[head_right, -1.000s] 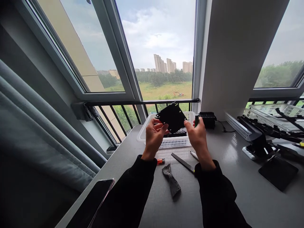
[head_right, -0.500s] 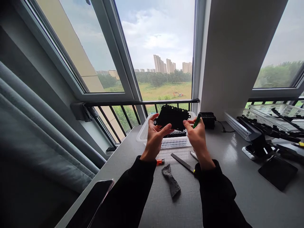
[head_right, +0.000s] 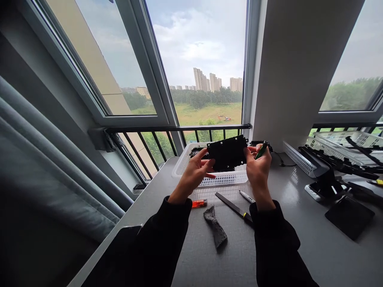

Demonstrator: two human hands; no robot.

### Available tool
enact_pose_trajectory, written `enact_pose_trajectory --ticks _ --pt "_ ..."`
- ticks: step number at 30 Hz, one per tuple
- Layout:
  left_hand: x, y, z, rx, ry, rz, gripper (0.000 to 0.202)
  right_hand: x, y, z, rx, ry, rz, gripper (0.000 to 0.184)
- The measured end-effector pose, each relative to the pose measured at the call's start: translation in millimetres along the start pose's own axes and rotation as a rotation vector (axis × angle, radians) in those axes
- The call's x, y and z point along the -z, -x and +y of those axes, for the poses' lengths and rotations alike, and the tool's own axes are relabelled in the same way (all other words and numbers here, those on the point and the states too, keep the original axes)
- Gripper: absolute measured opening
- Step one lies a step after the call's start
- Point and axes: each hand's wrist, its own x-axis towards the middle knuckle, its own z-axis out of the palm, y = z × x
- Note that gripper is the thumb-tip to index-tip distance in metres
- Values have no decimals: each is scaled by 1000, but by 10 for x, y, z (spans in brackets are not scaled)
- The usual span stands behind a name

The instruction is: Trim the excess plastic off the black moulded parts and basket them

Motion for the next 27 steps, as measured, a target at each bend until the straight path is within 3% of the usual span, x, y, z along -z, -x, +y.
enact_pose_trajectory --ticks 3,8,10,14,16,21,27 --pt "-33 -11 -32 -56 -62 17 41 -3 15 -28 10 46 2 33" --pt "-46 -14 -28 -150 -153 166 24 -40 155 -253 106 294 3 33" --pt "-38 -16 -25 -148 -150 210 25 -84 247 -368 -31 192 -157 39" --pt "-25 -21 -24 -157 -164 205 18 -243 441 -507 -548 -218 -672 50" --pt "-23 -12 -16 -180 -190 177 15 -328 512 -507 -668 -283 -762 48" --pt "-15 27 2 -268 -293 140 9 -429 565 -413 -781 -357 -805 38" --pt "-7 27 -39 -346 -483 213 24 -440 566 -359 -824 -419 -718 29"
